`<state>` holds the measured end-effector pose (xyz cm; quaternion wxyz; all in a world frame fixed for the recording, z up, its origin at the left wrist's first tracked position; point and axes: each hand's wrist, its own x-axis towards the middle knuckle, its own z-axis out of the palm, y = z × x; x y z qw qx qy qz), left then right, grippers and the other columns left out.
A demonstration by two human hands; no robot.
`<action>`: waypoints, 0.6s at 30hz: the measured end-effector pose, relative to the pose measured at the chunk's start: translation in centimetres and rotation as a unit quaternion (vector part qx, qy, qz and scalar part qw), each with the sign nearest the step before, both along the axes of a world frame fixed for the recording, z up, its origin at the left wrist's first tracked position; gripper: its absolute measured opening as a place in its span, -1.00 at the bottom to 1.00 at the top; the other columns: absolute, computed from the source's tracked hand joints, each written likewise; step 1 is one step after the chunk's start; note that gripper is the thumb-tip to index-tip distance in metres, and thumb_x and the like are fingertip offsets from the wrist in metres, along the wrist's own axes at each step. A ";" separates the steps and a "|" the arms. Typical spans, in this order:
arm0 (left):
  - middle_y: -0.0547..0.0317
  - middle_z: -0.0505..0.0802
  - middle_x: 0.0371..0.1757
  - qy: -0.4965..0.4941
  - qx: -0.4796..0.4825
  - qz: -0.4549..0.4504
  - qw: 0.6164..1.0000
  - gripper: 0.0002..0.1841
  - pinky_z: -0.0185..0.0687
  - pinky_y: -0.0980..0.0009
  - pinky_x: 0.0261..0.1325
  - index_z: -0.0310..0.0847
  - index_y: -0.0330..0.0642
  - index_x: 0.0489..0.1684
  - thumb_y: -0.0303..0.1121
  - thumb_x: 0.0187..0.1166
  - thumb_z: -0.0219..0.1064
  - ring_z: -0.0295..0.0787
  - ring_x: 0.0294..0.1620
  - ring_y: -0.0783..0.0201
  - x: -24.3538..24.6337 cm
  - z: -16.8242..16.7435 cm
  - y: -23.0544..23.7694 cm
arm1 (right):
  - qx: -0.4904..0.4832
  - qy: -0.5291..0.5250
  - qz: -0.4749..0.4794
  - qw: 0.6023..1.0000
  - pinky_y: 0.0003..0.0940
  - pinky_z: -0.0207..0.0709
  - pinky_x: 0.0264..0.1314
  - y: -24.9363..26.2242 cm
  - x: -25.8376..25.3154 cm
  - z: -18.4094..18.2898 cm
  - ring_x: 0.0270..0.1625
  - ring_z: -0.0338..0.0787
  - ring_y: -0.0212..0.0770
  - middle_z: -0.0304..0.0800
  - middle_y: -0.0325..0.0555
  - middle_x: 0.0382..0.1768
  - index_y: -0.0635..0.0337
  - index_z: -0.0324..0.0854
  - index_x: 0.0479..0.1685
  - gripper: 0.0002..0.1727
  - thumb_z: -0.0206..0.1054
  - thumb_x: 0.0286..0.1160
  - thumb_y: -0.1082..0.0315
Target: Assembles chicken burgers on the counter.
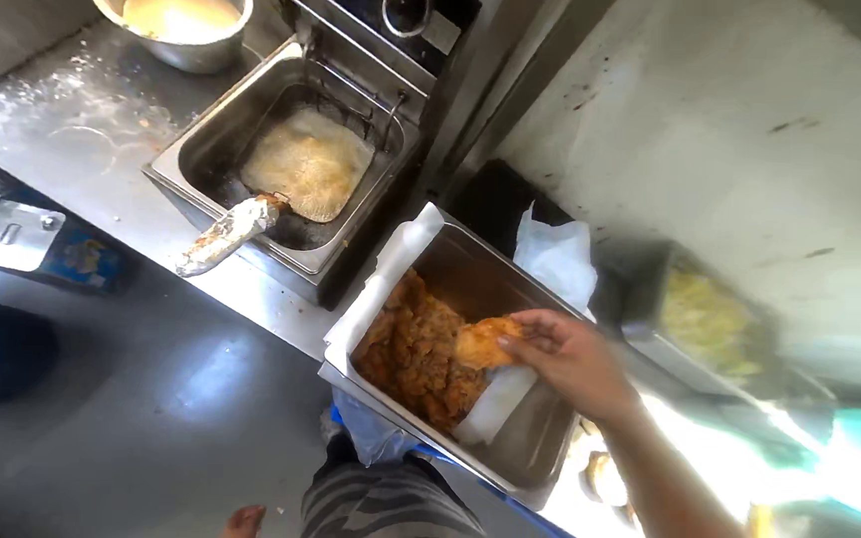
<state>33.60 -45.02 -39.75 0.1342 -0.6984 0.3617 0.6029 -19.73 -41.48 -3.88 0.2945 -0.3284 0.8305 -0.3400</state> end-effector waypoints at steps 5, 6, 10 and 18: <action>-0.27 0.77 0.29 0.058 -0.042 -0.016 0.997 -0.57 0.67 -0.10 0.25 0.56 -0.34 0.42 -0.21 0.75 0.29 0.78 0.23 -0.10 -4.5 0.4 -3.1 | -0.021 -0.114 0.003 0.993 -0.22 0.86 -0.11 -0.2 1.4 -0.2 -0.21 0.91 -0.17 0.90 -0.10 -0.09 0.11 0.71 0.17 -0.68 0.53 0.47 0.35; -0.25 0.78 0.27 0.071 -0.053 -0.022 0.996 -0.58 0.68 -0.07 0.23 0.56 -0.34 0.41 -0.22 0.75 0.29 0.78 0.21 -0.08 -5.3 0.5 -3.7 | -0.023 -0.128 -0.002 0.991 -0.21 0.85 -0.10 -0.3 1.6 -0.3 -0.18 0.90 -0.16 0.88 -0.08 -0.05 0.11 0.69 0.20 -0.68 0.51 0.50 0.33; -0.20 0.80 0.25 0.103 -0.084 -0.036 0.990 -0.60 0.72 -0.03 0.18 0.58 -0.32 0.38 -0.21 0.75 0.28 0.80 0.17 -0.02 -6.8 0.8 -5.2 | 0.133 0.051 0.152 0.978 -0.04 0.74 0.18 -1.3 0.8 -1.5 0.03 0.86 -0.22 0.87 -0.19 0.04 0.00 0.83 0.09 -0.65 0.42 0.59 -0.03; -0.28 0.76 0.30 0.038 -0.028 -0.039 0.998 -0.52 0.65 -0.09 0.28 0.53 -0.34 0.47 -0.18 0.74 0.31 0.77 0.23 -0.10 -3.3 0.6 -3.6 | 0.302 0.126 0.232 0.916 0.37 0.55 0.35 -9.0 -1.6 -10.1 0.36 0.73 0.21 0.77 0.13 0.27 0.02 0.65 0.41 -0.54 0.40 0.50 0.24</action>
